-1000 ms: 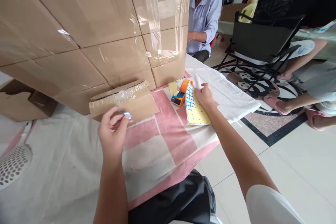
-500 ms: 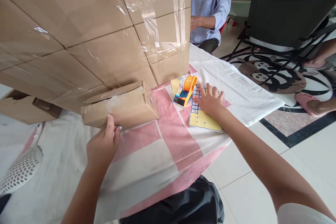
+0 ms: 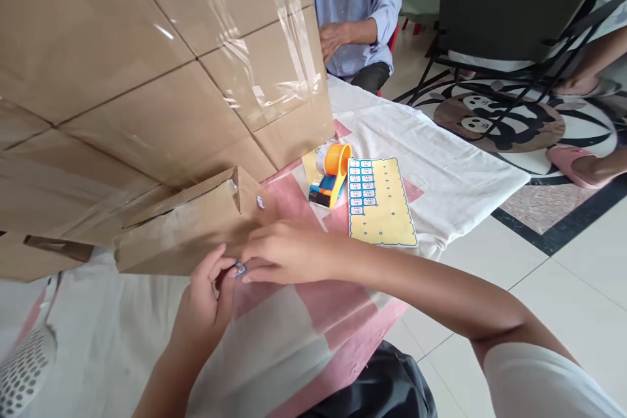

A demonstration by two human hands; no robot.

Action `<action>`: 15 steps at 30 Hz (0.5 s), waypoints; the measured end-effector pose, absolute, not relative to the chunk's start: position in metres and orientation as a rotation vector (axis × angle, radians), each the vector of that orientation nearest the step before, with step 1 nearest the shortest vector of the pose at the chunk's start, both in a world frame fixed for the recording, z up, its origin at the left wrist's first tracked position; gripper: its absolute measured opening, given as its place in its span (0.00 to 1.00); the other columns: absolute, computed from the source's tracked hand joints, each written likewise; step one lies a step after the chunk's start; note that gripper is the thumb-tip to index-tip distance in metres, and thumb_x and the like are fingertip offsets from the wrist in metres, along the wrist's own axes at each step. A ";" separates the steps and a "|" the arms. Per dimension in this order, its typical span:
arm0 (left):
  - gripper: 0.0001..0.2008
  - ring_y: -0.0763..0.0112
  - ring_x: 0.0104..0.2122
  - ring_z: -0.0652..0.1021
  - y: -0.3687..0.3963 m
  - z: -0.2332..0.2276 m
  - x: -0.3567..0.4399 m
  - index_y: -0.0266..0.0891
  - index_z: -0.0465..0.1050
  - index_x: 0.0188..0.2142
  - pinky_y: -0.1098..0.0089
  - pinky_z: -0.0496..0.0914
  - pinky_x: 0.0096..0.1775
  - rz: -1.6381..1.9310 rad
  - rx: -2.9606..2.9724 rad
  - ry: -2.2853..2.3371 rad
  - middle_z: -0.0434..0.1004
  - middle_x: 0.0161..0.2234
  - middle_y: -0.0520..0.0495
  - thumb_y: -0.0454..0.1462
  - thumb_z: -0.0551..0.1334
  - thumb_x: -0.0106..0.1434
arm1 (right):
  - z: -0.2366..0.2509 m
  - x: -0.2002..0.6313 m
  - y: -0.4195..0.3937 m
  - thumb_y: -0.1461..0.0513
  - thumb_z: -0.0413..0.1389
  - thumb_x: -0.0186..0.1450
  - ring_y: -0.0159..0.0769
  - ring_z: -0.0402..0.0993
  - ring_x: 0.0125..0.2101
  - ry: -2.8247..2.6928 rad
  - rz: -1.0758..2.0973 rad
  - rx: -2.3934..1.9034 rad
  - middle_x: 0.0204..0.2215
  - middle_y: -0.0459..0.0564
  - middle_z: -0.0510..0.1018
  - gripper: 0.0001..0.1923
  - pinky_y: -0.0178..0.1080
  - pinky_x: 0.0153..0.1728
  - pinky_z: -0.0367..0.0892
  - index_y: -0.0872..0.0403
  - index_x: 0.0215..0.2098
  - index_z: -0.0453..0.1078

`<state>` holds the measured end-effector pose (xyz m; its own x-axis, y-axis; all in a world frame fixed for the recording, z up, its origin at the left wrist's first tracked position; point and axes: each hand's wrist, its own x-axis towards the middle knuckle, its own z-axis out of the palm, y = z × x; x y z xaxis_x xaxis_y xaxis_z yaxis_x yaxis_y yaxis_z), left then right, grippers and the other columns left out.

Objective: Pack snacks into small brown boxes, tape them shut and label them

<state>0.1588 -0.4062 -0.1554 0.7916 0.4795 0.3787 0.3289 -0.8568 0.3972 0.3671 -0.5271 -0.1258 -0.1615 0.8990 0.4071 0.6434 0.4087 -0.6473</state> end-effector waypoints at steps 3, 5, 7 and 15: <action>0.17 0.64 0.37 0.86 -0.403 -0.150 0.169 0.37 0.68 0.57 0.71 0.77 0.32 0.727 2.698 0.582 0.85 0.41 0.40 0.43 0.54 0.74 | -0.129 0.372 -0.506 0.63 0.55 0.73 0.38 0.77 0.40 -1.878 0.373 -1.236 0.37 0.51 0.81 0.06 0.40 0.42 0.68 0.54 0.41 0.74; 0.16 0.62 0.40 0.86 -0.400 -0.148 0.174 0.37 0.69 0.57 0.71 0.79 0.34 0.783 2.756 0.495 0.85 0.43 0.39 0.42 0.55 0.74 | -0.132 0.379 -0.501 0.64 0.55 0.71 0.36 0.77 0.40 -1.810 0.389 -1.174 0.38 0.50 0.80 0.04 0.38 0.40 0.69 0.54 0.42 0.72; 0.15 0.62 0.40 0.86 -0.399 -0.146 0.181 0.38 0.70 0.56 0.70 0.79 0.36 0.895 2.848 0.390 0.85 0.43 0.39 0.40 0.56 0.74 | -0.136 0.384 -0.501 0.64 0.56 0.70 0.33 0.75 0.36 -1.765 0.428 -1.143 0.36 0.48 0.80 0.04 0.36 0.36 0.67 0.53 0.42 0.72; 0.23 0.63 0.35 0.85 -0.407 -0.158 0.188 0.39 0.68 0.62 0.69 0.77 0.35 1.206 2.942 0.220 0.86 0.42 0.41 0.31 0.61 0.69 | -0.150 0.393 -0.515 0.65 0.53 0.69 0.30 0.67 0.26 -1.737 0.352 -1.272 0.27 0.44 0.75 0.06 0.35 0.28 0.58 0.52 0.35 0.71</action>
